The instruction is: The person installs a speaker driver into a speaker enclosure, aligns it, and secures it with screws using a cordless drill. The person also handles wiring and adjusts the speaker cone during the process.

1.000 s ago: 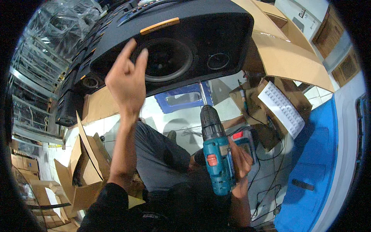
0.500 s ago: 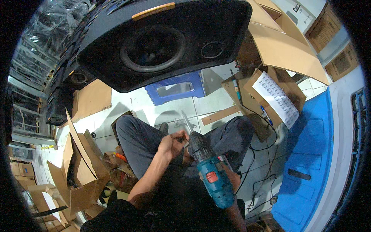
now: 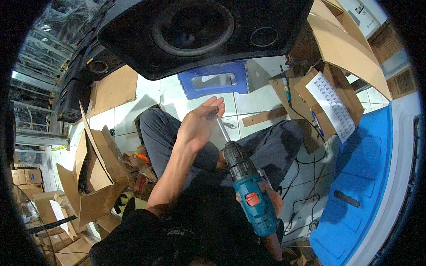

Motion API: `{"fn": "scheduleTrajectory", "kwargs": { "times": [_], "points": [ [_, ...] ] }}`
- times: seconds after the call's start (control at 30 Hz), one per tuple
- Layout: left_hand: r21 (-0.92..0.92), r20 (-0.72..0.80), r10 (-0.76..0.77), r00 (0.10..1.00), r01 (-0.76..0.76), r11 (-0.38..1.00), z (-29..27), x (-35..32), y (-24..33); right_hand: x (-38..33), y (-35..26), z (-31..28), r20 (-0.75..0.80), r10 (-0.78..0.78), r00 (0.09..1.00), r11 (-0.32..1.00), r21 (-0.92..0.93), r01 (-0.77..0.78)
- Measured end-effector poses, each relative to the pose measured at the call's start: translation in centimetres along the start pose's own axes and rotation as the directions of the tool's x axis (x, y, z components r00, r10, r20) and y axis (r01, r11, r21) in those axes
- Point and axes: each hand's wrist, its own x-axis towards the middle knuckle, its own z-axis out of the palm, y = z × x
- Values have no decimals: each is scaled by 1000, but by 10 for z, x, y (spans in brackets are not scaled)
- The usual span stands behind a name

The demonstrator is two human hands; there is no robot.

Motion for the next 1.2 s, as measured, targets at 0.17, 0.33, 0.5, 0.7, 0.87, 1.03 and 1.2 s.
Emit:
{"fn": "scheduleTrajectory", "kwargs": {
  "times": [0.17, 0.33, 0.5, 0.7, 0.87, 1.03, 1.2],
  "points": [
    [-11, 38, 12, 999, -11, 1000, 1, -9, 4, -1, -2, 0, -8, -7, 1000, 1000, -10, 7],
    [-2, 34, 38, 999, -38, 999, -7, -7, 2, -11, 2, 3, -22, -33, 999, 998, -56, 31],
    [-12, -16, 1, 1000, -1, 1000, -8, -6, 1, -26, 10, 15, -56, -165, 985, 912, -388, 131],
    [61, 42, 23, 999, -26, 998, -1, -13, 4, -12, -1, 11, -70, -116, 991, 951, -294, 91],
    [164, 86, 50, 995, -64, 984, -10, -11, 5, 9, -14, 1, -30, 10, 1000, 1000, -2, -10],
    [250, 58, 62, 996, -75, 965, -19, -11, 0, 11, -10, 3, -39, -32, 999, 999, 8, 32],
    [278, 62, 55, 997, -70, 958, -15, -13, 2, 14, -11, 2, -68, -24, 997, 999, 25, 26]
  ]
}}
